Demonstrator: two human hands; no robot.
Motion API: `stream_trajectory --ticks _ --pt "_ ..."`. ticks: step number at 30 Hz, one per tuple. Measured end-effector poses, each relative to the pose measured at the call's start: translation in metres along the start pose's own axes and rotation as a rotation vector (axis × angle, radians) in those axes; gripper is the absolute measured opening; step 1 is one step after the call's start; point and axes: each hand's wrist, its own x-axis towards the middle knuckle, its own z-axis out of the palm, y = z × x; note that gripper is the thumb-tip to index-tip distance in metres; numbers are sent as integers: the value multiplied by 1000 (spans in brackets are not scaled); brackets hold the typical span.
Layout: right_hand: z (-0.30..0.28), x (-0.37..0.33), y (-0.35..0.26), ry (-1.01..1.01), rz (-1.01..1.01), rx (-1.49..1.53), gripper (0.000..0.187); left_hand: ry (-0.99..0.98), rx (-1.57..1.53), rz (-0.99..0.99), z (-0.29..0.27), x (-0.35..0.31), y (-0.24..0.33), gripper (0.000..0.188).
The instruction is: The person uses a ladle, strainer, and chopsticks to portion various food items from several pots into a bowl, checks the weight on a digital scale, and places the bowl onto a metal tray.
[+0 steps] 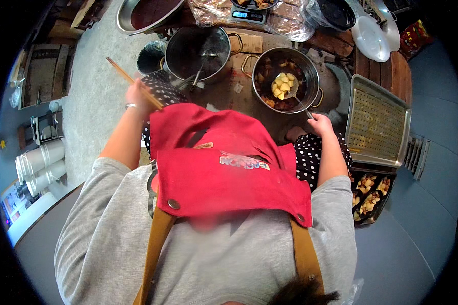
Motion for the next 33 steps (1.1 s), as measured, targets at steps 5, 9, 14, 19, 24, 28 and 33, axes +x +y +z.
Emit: stream_trajectory --ticks 5,9,14,19,24,28,33 --pt "49 8 23 42 84 259 36 -69 -34 -13 -4 7 -7 30" --pt "55 -10 -37 177 105 182 31 -11 -67 -29 -10 -2 -3 30" --pt "76 -15 -58 46 276 753 27 -48 -70 -16 -12 3 -8 30" --pt "68 -46 -85 19 313 983 32 -87 34 54 -22 6 -17 30" --pt "80 -77 -104 113 290 1168 38 -72 49 138 -23 14 -31 30" --pt "93 -80 -122 89 359 1136 34 -70 106 175 -7 -10 -16 36" --pt "92 -96 -126 169 248 1170 24 -22 226 169 -16 1 -28 44"
